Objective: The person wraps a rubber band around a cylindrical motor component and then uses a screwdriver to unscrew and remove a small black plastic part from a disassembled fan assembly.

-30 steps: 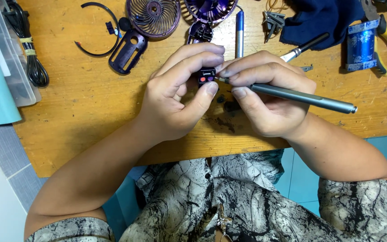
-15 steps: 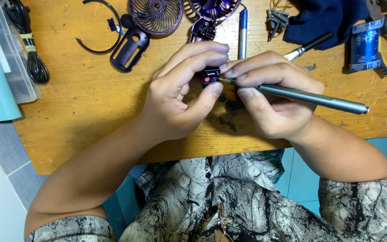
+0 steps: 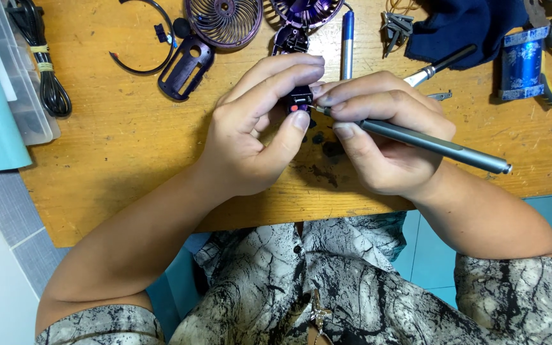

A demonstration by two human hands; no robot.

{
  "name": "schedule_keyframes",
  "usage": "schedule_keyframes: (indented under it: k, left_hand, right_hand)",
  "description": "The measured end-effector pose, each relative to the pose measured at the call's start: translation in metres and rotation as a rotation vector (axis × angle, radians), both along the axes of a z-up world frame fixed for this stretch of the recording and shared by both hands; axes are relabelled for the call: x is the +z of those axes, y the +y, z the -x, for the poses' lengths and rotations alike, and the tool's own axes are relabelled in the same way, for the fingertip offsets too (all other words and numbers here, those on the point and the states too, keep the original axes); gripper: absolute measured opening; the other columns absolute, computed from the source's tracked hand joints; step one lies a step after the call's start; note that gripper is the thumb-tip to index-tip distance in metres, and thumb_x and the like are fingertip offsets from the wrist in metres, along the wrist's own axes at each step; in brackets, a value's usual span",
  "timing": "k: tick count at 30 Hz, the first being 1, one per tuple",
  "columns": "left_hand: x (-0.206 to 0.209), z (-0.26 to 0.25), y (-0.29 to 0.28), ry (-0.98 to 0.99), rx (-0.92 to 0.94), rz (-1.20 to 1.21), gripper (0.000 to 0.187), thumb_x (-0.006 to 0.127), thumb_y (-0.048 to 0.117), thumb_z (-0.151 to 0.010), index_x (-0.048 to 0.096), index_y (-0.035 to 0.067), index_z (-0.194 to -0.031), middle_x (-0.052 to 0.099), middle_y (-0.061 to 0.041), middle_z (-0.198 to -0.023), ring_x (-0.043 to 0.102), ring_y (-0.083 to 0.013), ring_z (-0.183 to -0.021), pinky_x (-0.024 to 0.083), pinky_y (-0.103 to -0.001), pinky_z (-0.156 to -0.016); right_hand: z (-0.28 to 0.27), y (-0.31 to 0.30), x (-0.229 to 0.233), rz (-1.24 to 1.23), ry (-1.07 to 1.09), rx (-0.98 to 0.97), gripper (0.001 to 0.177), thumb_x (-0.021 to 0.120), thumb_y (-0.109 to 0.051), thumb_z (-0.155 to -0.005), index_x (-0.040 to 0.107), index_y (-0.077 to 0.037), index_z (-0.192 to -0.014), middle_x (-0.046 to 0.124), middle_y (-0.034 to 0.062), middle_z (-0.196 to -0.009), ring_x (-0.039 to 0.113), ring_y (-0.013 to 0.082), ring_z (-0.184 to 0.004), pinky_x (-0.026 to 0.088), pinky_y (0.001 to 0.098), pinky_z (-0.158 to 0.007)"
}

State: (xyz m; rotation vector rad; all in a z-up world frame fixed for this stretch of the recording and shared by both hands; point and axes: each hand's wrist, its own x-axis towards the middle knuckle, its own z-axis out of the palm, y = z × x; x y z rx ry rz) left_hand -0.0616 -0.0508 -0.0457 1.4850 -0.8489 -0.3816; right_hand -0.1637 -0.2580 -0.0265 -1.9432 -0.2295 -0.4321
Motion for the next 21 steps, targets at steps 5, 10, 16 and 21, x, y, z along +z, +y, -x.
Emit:
schedule_keyframes:
  k: [5, 10, 16, 21]
  left_hand:
    - [-0.002, 0.001, -0.001, 0.020, 0.002, 0.036, 0.036, 0.061, -0.007, -0.115, 0.063, -0.011, -0.151, 0.064, -0.029, -0.156, 0.068, -0.0398, -0.151, 0.058, -0.047, -0.138]
    - [0.005, -0.001, 0.000, 0.026, -0.005, 0.015, 0.034, 0.064, -0.005, -0.115, 0.065, -0.010, -0.148, 0.065, -0.027, -0.154, 0.068, -0.0375, -0.150, 0.059, -0.045, -0.135]
    - [0.007, -0.004, 0.000, -0.002, -0.014, 0.013, 0.028, 0.070, -0.001, -0.115, 0.069, -0.007, -0.142, 0.069, -0.025, -0.148, 0.071, -0.0365, -0.144, 0.059, -0.045, -0.132]
    - [0.002, -0.005, 0.000, -0.005, -0.012, 0.016, 0.020, 0.075, 0.001, -0.116, 0.074, 0.001, -0.136, 0.072, -0.023, -0.145, 0.074, -0.0340, -0.140, 0.060, -0.043, -0.130]
  right_hand:
    - [-0.002, 0.001, -0.001, -0.031, 0.001, 0.024, 0.011, 0.068, -0.001, -0.114, 0.071, 0.010, -0.112, 0.077, 0.0333, -0.115, 0.084, 0.0471, -0.114, 0.068, 0.0494, -0.108]
    - [-0.001, -0.002, -0.007, -0.154, 0.065, 0.033, 0.015, 0.067, -0.005, -0.114, 0.069, 0.010, -0.116, 0.078, 0.0341, -0.120, 0.082, 0.0451, -0.116, 0.067, 0.0485, -0.110]
    - [0.000, -0.008, -0.011, -0.298, 0.152, 0.046, 0.018, 0.067, -0.012, -0.115, 0.067, 0.006, -0.118, 0.077, 0.0314, -0.121, 0.082, 0.0404, -0.115, 0.068, 0.0451, -0.110]
    - [0.003, -0.011, -0.014, -0.330, 0.170, 0.019, 0.021, 0.067, -0.019, -0.116, 0.066, 0.001, -0.119, 0.077, 0.0286, -0.121, 0.081, 0.0343, -0.110, 0.067, 0.0402, -0.102]
